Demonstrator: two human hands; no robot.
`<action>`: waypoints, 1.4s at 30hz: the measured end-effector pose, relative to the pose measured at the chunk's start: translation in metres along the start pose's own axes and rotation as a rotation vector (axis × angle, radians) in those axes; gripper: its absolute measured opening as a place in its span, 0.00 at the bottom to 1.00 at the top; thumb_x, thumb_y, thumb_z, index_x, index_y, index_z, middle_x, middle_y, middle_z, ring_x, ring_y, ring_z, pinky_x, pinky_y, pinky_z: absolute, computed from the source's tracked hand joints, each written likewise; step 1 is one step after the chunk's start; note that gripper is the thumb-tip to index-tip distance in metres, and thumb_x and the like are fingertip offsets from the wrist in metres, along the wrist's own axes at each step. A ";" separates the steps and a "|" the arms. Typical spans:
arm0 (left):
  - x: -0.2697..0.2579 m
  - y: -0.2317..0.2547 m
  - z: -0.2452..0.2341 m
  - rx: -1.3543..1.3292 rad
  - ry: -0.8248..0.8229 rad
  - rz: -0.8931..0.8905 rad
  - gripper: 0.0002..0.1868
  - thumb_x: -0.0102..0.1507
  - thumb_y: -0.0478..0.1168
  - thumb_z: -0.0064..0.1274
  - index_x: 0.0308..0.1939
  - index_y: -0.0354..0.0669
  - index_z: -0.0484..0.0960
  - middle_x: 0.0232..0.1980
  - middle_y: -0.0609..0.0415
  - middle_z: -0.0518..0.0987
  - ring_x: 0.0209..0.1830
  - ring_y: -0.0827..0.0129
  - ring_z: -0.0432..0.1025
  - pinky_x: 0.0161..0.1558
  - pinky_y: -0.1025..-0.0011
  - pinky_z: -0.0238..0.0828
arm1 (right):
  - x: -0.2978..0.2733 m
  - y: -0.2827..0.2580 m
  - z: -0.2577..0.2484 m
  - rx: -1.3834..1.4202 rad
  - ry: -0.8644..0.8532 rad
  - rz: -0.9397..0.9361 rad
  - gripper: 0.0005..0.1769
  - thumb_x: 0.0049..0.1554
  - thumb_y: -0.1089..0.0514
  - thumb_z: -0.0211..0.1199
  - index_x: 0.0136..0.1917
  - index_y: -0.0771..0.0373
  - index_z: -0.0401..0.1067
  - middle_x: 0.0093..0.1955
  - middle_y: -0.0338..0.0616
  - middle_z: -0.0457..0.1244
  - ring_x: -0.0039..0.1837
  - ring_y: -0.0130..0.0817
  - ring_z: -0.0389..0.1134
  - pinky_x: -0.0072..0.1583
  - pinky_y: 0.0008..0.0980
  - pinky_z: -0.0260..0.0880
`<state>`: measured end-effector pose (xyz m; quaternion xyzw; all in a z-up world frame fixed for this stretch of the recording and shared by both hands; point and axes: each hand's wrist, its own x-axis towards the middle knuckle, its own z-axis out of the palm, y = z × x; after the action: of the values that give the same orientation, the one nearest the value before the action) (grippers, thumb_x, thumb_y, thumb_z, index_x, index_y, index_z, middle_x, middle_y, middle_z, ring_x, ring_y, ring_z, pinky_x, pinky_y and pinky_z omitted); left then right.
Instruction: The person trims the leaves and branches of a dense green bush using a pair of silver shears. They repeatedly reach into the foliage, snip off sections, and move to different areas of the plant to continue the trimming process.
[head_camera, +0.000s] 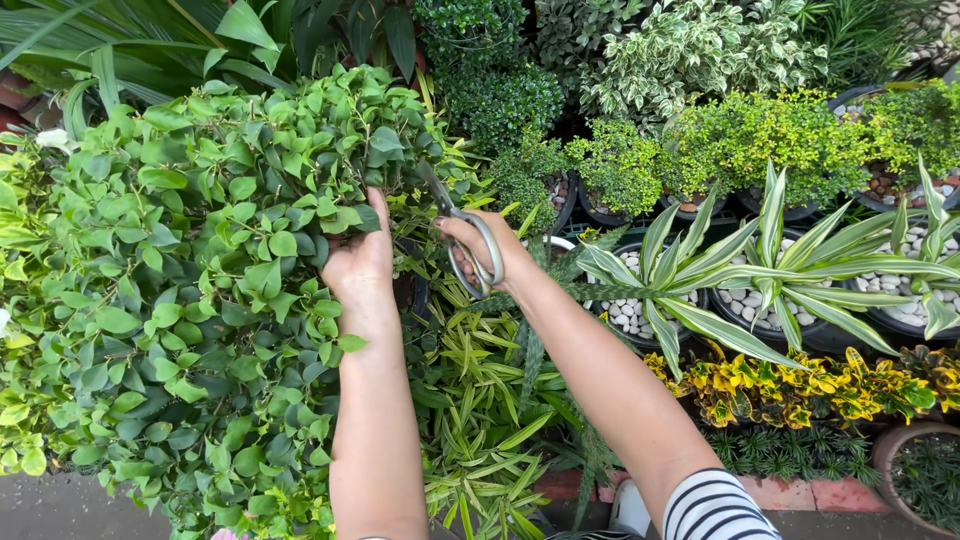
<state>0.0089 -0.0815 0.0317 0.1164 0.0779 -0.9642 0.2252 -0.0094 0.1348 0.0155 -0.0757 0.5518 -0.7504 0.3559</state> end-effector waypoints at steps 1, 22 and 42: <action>0.001 0.001 -0.001 0.012 0.010 0.009 0.19 0.65 0.41 0.52 0.58 0.38 0.79 0.66 0.43 0.75 0.66 0.45 0.68 0.68 0.37 0.61 | 0.004 0.005 -0.001 0.046 0.043 -0.082 0.17 0.58 0.48 0.65 0.44 0.65 0.72 0.25 0.35 0.60 0.22 0.23 0.58 0.25 0.25 0.57; -0.005 0.004 0.005 0.049 0.007 0.013 0.19 0.65 0.41 0.51 0.58 0.38 0.79 0.65 0.43 0.77 0.65 0.45 0.68 0.68 0.38 0.62 | 0.029 0.008 0.011 0.116 0.084 -0.200 0.15 0.57 0.50 0.66 0.43 0.62 0.68 0.25 0.38 0.59 0.22 0.27 0.58 0.26 0.28 0.57; -0.015 0.002 0.007 0.061 0.011 0.019 0.18 0.66 0.41 0.50 0.58 0.37 0.79 0.65 0.43 0.76 0.65 0.44 0.68 0.67 0.38 0.63 | 0.021 -0.002 0.010 0.076 0.057 -0.205 0.12 0.57 0.54 0.65 0.39 0.65 0.72 0.25 0.39 0.60 0.23 0.25 0.58 0.26 0.28 0.56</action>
<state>0.0212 -0.0782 0.0418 0.1296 0.0484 -0.9632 0.2304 -0.0208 0.1143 0.0151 -0.0967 0.5220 -0.8051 0.2643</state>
